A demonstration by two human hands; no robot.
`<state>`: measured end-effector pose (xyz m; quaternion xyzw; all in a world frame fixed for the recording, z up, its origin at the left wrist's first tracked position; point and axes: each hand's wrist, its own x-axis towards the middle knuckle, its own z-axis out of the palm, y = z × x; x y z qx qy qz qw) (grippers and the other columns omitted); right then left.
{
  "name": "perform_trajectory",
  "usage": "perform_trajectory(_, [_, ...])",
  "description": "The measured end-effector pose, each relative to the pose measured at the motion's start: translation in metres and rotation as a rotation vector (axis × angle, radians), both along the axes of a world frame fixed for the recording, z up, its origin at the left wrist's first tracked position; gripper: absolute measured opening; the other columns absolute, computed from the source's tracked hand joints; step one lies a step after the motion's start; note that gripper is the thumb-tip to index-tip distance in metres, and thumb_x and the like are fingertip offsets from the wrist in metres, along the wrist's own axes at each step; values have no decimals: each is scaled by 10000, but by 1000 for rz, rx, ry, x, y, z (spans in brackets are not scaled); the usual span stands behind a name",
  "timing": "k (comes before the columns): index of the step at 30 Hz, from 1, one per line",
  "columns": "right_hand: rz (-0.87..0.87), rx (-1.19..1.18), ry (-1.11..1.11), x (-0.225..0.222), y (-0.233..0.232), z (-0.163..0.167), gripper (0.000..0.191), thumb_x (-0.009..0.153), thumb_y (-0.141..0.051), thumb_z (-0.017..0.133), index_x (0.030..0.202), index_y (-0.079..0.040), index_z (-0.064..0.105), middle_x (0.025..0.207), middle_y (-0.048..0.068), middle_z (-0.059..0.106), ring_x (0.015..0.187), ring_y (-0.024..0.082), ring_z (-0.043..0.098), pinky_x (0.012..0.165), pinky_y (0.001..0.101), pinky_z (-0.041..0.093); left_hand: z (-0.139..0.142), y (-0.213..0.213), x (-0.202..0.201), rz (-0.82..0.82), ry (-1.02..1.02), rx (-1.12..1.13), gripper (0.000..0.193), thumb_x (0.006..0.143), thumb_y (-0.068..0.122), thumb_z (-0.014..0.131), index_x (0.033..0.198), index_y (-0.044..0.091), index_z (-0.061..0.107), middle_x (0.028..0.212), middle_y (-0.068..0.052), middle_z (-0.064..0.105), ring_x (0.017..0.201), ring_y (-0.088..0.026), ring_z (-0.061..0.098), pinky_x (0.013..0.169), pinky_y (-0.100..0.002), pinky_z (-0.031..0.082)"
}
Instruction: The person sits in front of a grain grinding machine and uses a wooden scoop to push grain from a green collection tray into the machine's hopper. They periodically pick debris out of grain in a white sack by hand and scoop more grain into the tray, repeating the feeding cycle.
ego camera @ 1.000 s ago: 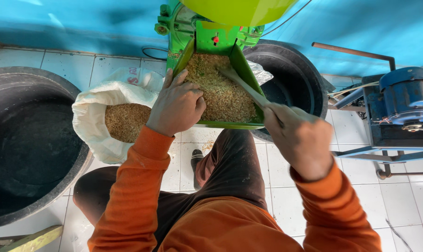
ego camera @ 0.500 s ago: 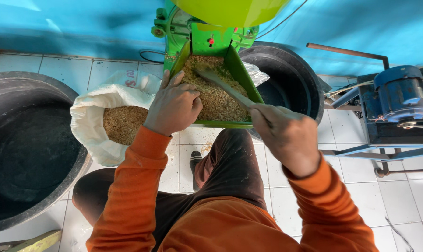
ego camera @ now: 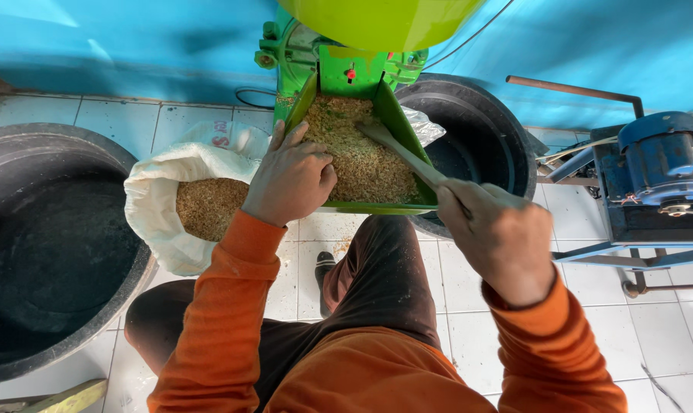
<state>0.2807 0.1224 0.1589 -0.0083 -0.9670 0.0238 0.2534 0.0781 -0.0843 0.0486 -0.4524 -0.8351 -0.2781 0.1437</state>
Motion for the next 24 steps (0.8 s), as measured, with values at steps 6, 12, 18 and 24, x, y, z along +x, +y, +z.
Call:
perform_trajectory(6, [3,90,163,-51,-14,-14,126,996,-226,740,964,-111,779,647,65,635,487,231,580,452,344,445,2,0,2,-2,-15,3,241,896,193,635,965,37,805,1087,-126,754,1306,-423,546,1200,-614,270])
perform_trajectory(12, [107,-194,57,-21,-15,-11,142,1050,-199,686,1064,-73,750,710,10,681,447,110,593,399,268,445,3,-1,1,-12,-17,3,241,892,201,638,965,45,806,1083,-133,745,1297,-427,537,1195,-615,268])
perform_trajectory(18, [-46,77,153,-63,-27,-24,129,1007,-222,736,960,-108,776,599,34,616,402,185,538,399,343,422,3,-1,1,-10,-24,-6,243,883,202,639,957,40,804,1070,-122,748,1306,-424,533,1188,-623,278])
perform_trajectory(24, [64,-65,98,-9,5,-28,133,1031,-159,688,1040,-51,765,667,26,659,449,131,557,411,294,410,5,0,0,-12,-30,9,235,885,201,642,952,49,808,1088,-118,754,1289,-428,545,1185,-629,271])
